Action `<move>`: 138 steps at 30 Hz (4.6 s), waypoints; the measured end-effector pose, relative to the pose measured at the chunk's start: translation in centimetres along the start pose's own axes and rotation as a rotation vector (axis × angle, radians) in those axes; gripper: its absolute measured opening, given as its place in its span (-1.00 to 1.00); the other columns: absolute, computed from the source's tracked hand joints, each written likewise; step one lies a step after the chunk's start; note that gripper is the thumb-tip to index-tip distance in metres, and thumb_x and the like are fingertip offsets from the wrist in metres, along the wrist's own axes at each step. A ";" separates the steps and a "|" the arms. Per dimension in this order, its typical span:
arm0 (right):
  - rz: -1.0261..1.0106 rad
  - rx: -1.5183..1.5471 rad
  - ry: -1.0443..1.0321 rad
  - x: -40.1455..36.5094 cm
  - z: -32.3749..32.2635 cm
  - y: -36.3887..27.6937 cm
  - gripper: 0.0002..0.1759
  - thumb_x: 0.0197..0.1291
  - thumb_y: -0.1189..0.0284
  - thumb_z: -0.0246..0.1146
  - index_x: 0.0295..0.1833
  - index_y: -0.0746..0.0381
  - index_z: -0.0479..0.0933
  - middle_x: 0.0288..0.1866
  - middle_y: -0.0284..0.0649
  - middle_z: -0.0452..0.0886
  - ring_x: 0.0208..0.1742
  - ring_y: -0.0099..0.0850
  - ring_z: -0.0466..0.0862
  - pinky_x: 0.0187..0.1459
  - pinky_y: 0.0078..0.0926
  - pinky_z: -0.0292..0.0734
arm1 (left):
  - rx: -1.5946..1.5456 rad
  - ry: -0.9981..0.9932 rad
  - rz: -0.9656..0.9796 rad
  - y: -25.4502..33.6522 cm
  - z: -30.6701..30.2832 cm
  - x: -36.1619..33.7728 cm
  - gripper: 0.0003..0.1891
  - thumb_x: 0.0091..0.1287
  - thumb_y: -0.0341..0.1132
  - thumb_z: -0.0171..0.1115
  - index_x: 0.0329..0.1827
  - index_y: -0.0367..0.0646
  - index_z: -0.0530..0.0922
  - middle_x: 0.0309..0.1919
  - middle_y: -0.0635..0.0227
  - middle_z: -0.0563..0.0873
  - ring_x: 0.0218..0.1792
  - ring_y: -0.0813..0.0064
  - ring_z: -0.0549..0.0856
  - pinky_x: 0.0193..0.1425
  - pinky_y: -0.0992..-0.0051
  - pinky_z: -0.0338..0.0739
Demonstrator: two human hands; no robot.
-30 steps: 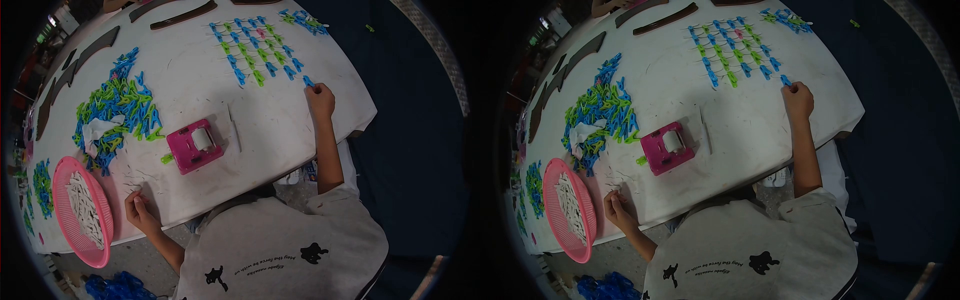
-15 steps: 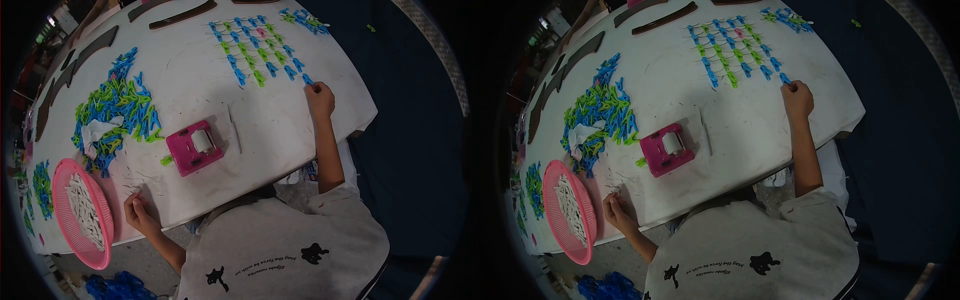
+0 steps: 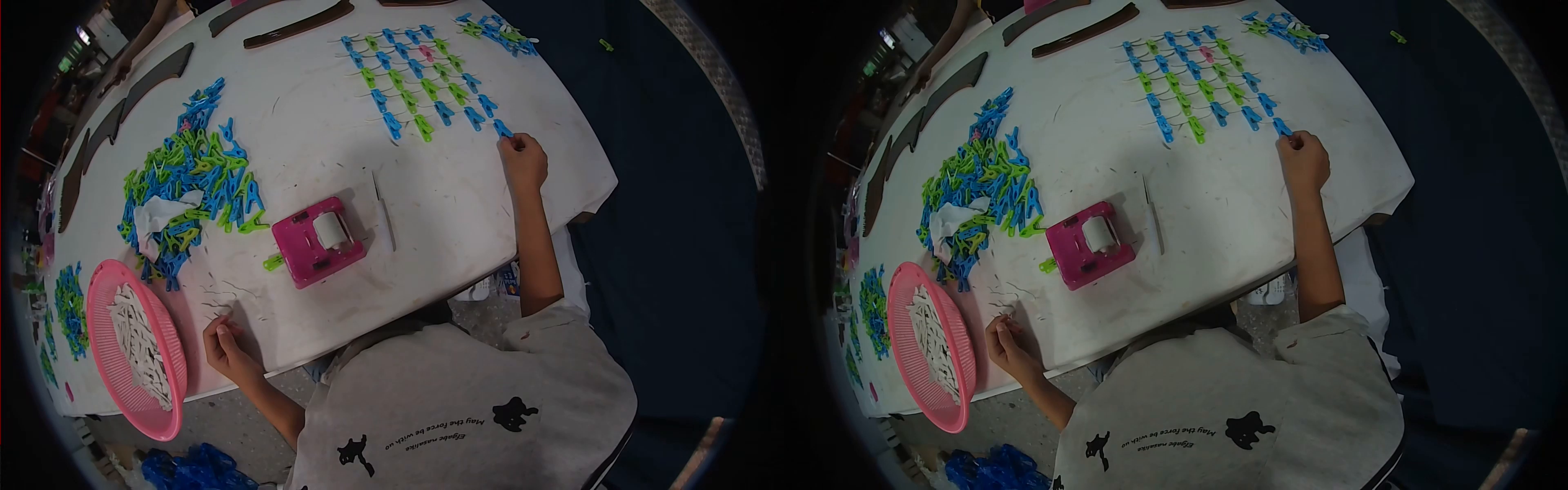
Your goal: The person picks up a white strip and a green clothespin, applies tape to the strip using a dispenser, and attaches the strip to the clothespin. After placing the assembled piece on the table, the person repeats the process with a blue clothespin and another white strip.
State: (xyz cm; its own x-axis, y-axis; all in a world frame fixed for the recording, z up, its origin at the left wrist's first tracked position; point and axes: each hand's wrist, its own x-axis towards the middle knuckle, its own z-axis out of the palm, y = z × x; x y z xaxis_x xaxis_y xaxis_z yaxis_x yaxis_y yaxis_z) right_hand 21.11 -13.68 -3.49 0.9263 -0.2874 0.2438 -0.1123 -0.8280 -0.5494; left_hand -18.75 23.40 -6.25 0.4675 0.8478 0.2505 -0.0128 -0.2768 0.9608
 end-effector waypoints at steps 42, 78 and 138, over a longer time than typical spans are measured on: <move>-0.207 0.228 -0.071 -6.4 -1.7 2.0 -0.46 0.24 0.26 0.27 0.25 0.36 0.49 0.22 -0.04 0.52 0.27 -0.14 0.54 0.30 -0.27 0.44 | 0.623 0.171 0.260 0.9 -2.5 -1.5 -0.50 0.13 -0.43 0.37 0.21 -0.13 0.57 -0.01 0.28 0.65 -0.09 0.34 0.57 -0.06 0.40 0.50; -0.176 0.422 -0.011 -4.4 -0.5 4.2 -0.69 0.25 0.31 0.29 -0.05 0.32 0.60 -0.03 -0.08 0.63 0.00 -0.21 0.64 0.10 -0.32 0.53 | 0.892 0.177 0.733 -1.9 2.3 21.8 -0.72 0.12 -0.40 0.35 -0.07 -0.20 0.67 -0.47 0.13 0.67 -0.35 -0.01 0.67 -0.18 0.13 0.55; -0.517 0.811 -0.035 -8.2 -3.3 -3.2 -0.79 0.22 0.48 0.34 -0.06 0.31 0.65 -0.12 -0.18 0.67 -0.14 -0.44 0.63 -0.11 -0.49 0.55 | 0.083 -0.627 0.339 9.1 5.8 9.9 -0.82 0.04 -0.53 0.47 -0.35 -0.18 0.61 -0.27 0.41 0.67 -0.20 0.54 0.61 -0.16 0.56 0.42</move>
State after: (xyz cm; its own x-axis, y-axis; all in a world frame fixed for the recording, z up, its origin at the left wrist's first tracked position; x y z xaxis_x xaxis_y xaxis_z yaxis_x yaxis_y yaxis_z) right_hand 12.68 -10.25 -1.10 0.8033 0.0446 0.5939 0.5834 -0.2601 -0.7694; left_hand -9.14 26.66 4.29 0.8700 0.2961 0.3942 -0.1918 -0.5333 0.8239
